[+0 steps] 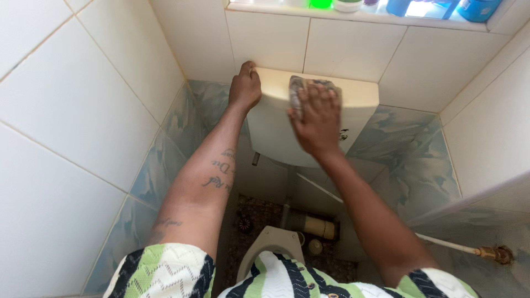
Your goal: The person cleans a toilet tank by wiping its top and sides with a cloth, frequently turning and folding the cloth by hand.
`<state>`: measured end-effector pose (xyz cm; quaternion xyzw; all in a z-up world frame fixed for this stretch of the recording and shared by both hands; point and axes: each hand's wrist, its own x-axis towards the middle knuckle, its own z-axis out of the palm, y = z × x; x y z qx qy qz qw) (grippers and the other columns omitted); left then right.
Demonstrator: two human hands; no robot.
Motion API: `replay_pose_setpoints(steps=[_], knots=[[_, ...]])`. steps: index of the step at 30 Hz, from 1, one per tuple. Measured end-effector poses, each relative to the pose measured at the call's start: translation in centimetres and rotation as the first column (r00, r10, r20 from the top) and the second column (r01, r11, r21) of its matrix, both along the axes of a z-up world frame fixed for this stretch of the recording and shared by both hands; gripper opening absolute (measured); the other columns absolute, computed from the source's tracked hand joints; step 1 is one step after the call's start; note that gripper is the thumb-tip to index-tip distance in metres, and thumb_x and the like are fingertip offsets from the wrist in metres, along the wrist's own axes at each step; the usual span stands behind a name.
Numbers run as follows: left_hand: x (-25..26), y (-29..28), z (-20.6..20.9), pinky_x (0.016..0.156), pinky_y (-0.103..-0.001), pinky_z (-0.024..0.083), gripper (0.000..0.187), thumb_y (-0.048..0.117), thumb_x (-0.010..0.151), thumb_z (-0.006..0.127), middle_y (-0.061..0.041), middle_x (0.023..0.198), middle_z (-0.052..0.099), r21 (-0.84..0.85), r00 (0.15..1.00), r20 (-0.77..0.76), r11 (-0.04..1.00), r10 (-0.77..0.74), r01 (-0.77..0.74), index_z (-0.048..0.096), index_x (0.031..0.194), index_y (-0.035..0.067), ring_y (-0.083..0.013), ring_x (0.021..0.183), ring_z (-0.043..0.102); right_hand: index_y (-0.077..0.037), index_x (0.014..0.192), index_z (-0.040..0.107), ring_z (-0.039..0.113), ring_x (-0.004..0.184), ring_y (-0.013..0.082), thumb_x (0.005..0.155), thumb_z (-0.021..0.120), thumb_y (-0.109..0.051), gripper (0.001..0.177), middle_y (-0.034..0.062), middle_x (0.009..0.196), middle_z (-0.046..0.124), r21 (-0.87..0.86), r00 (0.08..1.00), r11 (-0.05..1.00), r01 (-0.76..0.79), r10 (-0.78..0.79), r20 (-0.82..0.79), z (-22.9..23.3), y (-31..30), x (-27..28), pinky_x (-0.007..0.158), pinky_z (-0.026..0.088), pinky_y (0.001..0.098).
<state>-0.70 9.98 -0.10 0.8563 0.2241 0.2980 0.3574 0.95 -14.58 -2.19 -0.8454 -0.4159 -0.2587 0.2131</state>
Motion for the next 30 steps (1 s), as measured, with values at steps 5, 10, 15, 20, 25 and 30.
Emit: replay_pose_setpoints(steps=[5,10,15,20,25,30], knots=[[-1.2,-1.0,1.5,0.096,-0.048,0.051,0.045,0.032,0.106,0.034,-0.019,0.113,0.072,-0.123,0.994,-0.108,0.992,0.012,-0.025,0.047,0.146,0.015,-0.0364,0.107,0.069,-0.015,0.155,0.054,0.038,0.145,0.0412,0.106,0.041,-0.041,0.057,0.0237,0.152,0.049,0.188,0.977,0.967,0.172,-0.142,-0.159,2.9,-6.1,2.3,0.125,0.018,0.0583],[-0.1,-0.6,0.1,0.095,-0.046,0.053,0.044,0.03,0.107,0.035,-0.019,0.112,0.073,-0.139,0.999,-0.03,0.99,0.015,-0.019,0.05,0.144,0.01,-0.0351,0.106,0.072,-0.003,0.147,0.057,0.046,0.138,0.0484,0.106,0.051,-0.049,0.063,0.0285,0.146,0.056,0.075,0.956,0.958,0.275,-0.281,0.083,3.6,-1.7,4.6,0.118,0.025,0.0598],[1.5,0.5,-2.2,0.093,-0.048,0.052,0.049,0.032,0.106,0.05,-0.029,0.125,0.062,-0.067,0.98,0.1,0.984,0.174,-0.167,0.046,0.143,0.0,-0.0411,0.111,0.063,-0.004,0.142,0.058,0.052,0.136,0.044,0.104,0.05,-0.049,0.06,0.0246,0.145,0.057,0.02,0.995,0.997,0.074,-0.072,-0.071,4.7,5.7,2.4,0.117,0.03,0.0589],[1.4,1.9,-1.5,0.094,-0.039,0.054,0.048,0.034,0.104,0.049,-0.016,0.128,0.063,-0.614,0.993,0.119,0.784,-0.017,0.087,0.043,0.143,0.007,-0.0251,0.11,0.064,-0.007,0.144,0.056,0.044,0.142,0.0364,0.103,0.046,-0.043,0.055,0.0178,0.151,0.053,-0.123,0.95,0.944,-0.306,0.295,-0.101,6.3,9.6,3.3,0.12,0.024,0.0516],[2.2,1.9,-2.2,0.092,-0.038,0.055,0.047,0.033,0.103,0.047,-0.013,0.126,0.065,-0.554,0.997,0.071,0.832,0.013,0.029,0.047,0.142,0.007,-0.0225,0.11,0.066,-0.006,0.148,0.054,0.042,0.145,0.0343,0.105,0.041,-0.047,0.06,0.0168,0.153,0.052,-0.207,0.931,0.908,-0.364,0.353,-0.091,6.5,6.7,2.8,0.123,0.024,0.0488],[1.5,1.4,-2.2,0.098,-0.037,0.051,0.047,0.037,0.106,0.048,-0.014,0.128,0.066,-0.455,0.996,0.083,0.89,0.02,0.02,0.05,0.14,0.005,-0.0245,0.115,0.065,-0.007,0.147,0.055,0.04,0.146,0.0337,0.11,0.035,-0.054,0.063,0.0166,0.153,0.051,-0.216,0.965,0.944,-0.251,0.262,0.028,4.5,2.6,0.6,0.125,0.022,0.0478]])
